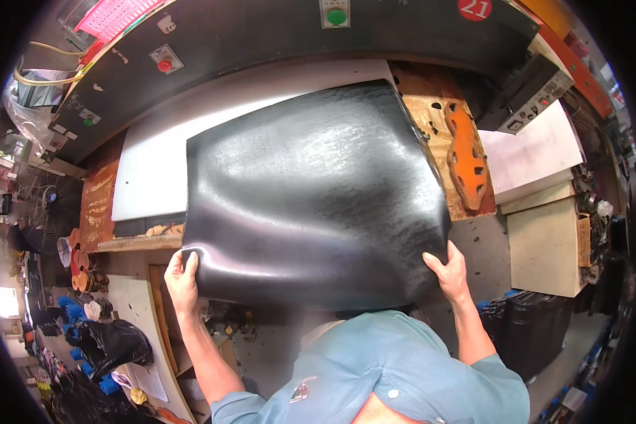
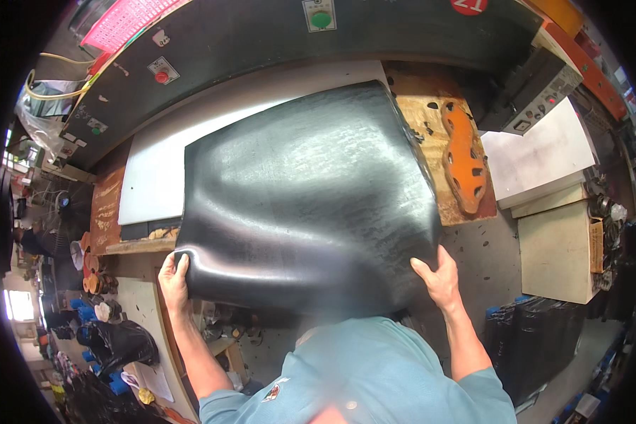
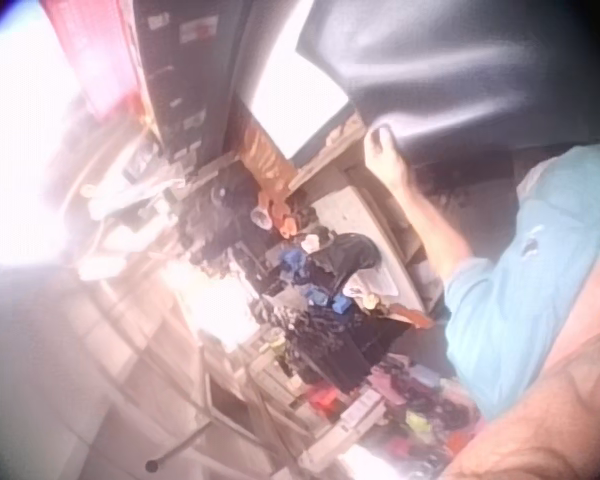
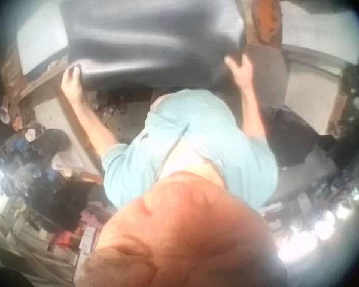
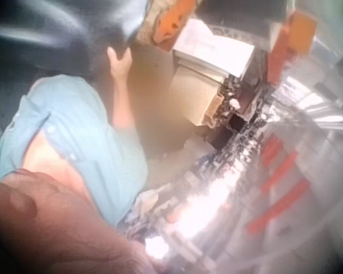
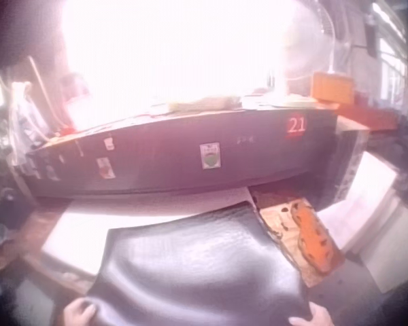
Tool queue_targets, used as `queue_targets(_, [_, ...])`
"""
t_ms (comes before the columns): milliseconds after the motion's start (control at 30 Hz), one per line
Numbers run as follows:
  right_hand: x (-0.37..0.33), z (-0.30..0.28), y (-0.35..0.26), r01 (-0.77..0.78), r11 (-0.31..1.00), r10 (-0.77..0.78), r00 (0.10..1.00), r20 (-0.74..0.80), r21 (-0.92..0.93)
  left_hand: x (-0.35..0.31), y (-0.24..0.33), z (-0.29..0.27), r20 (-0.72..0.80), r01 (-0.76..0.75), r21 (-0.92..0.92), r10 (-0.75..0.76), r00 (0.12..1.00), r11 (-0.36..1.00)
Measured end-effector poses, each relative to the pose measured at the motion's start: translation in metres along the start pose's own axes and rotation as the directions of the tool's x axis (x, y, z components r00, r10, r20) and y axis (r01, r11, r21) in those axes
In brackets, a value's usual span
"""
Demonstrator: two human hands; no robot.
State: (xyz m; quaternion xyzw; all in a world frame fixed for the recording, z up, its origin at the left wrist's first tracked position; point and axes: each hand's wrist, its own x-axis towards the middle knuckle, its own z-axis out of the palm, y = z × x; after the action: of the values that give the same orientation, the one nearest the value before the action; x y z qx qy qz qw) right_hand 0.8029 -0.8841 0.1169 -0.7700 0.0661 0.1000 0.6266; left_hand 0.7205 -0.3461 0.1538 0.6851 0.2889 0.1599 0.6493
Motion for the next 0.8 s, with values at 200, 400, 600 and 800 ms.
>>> queue_targets(200, [0.060, 0.043, -0.039, 0.061, 0.998, -0.063, 0.987, -0.149, -0.019, 0.127, 0.041, 0.015, 0.130, -0.231, 0.256, 0.203, 0.970, 0.939])
queue_targets(400, [0.251, 0.077, -0.143, 0.189, 0.947, -0.223, 0.969, -0.110, -0.261, 0.338, 0.057, 0.069, 0.100, -0.254, 0.497, 0.236, 0.967, 0.830])
queue_targets(600, [0.151, 0.052, -0.056, -0.097, 0.987, 0.107, 0.992, 0.073, -0.124, 0.259, 0.001, -0.001, 0.227, 0.036, 0.464, -0.159, 0.961, 0.885])
queue_targets(800, [0.213, 0.075, -0.095, 0.023, 0.906, -0.103, 0.980, -0.169, -0.423, 0.311, 0.024, 0.041, 0.160, -0.112, 0.451, 0.043, 0.986, 0.886])
